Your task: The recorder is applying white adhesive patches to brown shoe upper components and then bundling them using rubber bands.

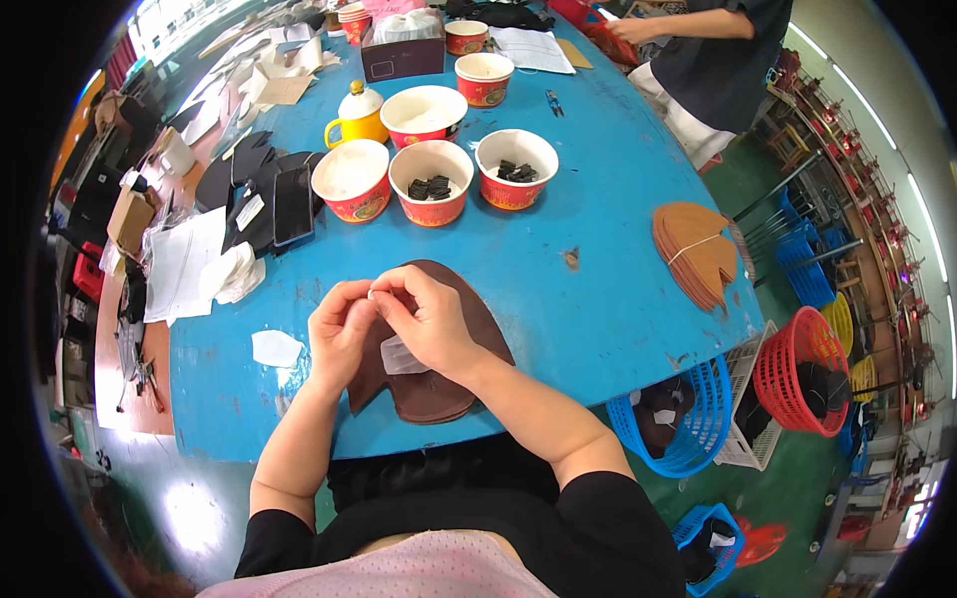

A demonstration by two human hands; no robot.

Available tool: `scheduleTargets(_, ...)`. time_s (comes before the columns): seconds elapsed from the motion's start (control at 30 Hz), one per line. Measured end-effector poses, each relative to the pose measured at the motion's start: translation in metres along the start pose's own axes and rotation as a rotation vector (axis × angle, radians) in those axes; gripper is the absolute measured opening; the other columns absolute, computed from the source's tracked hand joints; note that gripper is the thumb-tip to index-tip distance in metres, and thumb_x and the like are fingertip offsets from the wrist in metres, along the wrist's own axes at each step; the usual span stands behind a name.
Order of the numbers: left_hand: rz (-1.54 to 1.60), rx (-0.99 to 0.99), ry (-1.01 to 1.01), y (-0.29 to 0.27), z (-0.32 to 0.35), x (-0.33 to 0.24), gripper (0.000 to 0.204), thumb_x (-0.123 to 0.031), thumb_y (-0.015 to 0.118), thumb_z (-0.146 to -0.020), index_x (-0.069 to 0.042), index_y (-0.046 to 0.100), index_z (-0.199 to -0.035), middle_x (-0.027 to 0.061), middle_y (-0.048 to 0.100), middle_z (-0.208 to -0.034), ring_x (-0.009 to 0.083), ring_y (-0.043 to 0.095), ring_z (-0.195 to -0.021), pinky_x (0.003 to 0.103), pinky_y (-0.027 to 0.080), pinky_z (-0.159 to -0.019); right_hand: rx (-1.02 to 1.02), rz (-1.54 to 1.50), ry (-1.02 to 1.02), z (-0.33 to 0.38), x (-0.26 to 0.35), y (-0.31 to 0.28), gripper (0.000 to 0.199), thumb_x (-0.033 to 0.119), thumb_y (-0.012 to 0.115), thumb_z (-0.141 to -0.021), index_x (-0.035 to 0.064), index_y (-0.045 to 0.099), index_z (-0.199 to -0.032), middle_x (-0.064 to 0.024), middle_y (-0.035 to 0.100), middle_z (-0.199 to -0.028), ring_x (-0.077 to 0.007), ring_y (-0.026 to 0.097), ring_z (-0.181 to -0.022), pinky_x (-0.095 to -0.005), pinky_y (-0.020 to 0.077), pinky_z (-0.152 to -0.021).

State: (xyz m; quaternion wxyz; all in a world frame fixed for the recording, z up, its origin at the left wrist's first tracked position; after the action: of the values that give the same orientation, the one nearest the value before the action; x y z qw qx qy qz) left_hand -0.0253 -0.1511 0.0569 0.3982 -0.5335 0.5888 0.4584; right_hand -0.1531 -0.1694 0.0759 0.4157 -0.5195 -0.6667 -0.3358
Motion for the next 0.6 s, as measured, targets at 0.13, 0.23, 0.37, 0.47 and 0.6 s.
scheduleTargets(0.13,0.154,0.045,0.053,0.009,0.0,-0.001,0.015,-0.003,0.061,-0.087,0.0,0.062,-0.102,0.0045,0.06,-0.096,0.0108,0.057,-0.088,0.023,0.047,-0.079,-0.058,-0.104,0.015,-0.001,-0.01,-0.005,0.01,0.003,0.062,-0.086,0.0021,0.057,-0.094,-0.0021,0.062,-0.081,-0.0057,0.058,-0.07,-0.0209,0.0476,-0.061)
scheduleTargets(0.23,0.094,-0.042,-0.031,0.0,0.001,0.005,0.01,-0.003,0.058,-0.089,0.001,0.064,-0.096,0.0038,0.062,-0.092,0.0095,0.057,-0.086,0.023,0.046,-0.077,-0.038,-0.134,0.019,0.001,-0.012,0.0,0.013,0.001,0.062,-0.084,0.0023,0.056,-0.096,-0.0022,0.061,-0.082,-0.0058,0.058,-0.07,-0.021,0.0477,-0.062)
scheduleTargets(0.37,0.084,0.0,-0.077,-0.007,-0.001,0.011,0.012,-0.003,0.058,-0.089,0.001,0.063,-0.099,0.0033,0.061,-0.094,0.009,0.057,-0.085,0.023,0.047,-0.076,-0.012,-0.122,0.016,0.007,-0.014,0.002,0.017,-0.003,0.062,-0.083,0.0028,0.054,-0.098,-0.002,0.06,-0.084,-0.0055,0.057,-0.071,-0.0197,0.0477,-0.063)
scheduleTargets(0.47,0.08,0.046,0.037,0.008,0.001,-0.005,0.017,-0.002,0.057,-0.088,0.002,0.061,-0.104,0.0027,0.061,-0.098,0.009,0.058,-0.087,0.023,0.048,-0.076,-0.039,-0.203,0.049,0.004,-0.013,0.001,0.016,-0.003,0.061,-0.084,0.0031,0.053,-0.096,-0.0018,0.06,-0.086,-0.0048,0.056,-0.071,-0.0189,0.0473,-0.063)
scheduleTargets(0.6,-0.198,0.077,0.097,0.005,0.005,-0.013,0.025,-0.004,0.063,-0.084,-0.001,0.061,-0.108,0.0041,0.06,-0.1,0.0109,0.058,-0.086,0.024,0.048,-0.076,-0.062,-0.17,0.079,0.003,-0.014,-0.002,0.014,-0.004,0.06,-0.085,0.0023,0.053,-0.096,-0.0026,0.061,-0.089,-0.0047,0.056,-0.075,-0.0189,0.0475,-0.066)
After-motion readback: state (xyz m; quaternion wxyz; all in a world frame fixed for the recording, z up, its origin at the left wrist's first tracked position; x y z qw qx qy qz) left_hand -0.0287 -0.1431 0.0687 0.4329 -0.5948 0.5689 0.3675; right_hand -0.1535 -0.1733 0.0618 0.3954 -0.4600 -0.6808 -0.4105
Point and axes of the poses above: each hand's wrist, its own z-axis away from the middle knuckle, its own y-axis out of the palm, x = y × z, the point moved 7 cm from there along -z, towards the middle knuckle
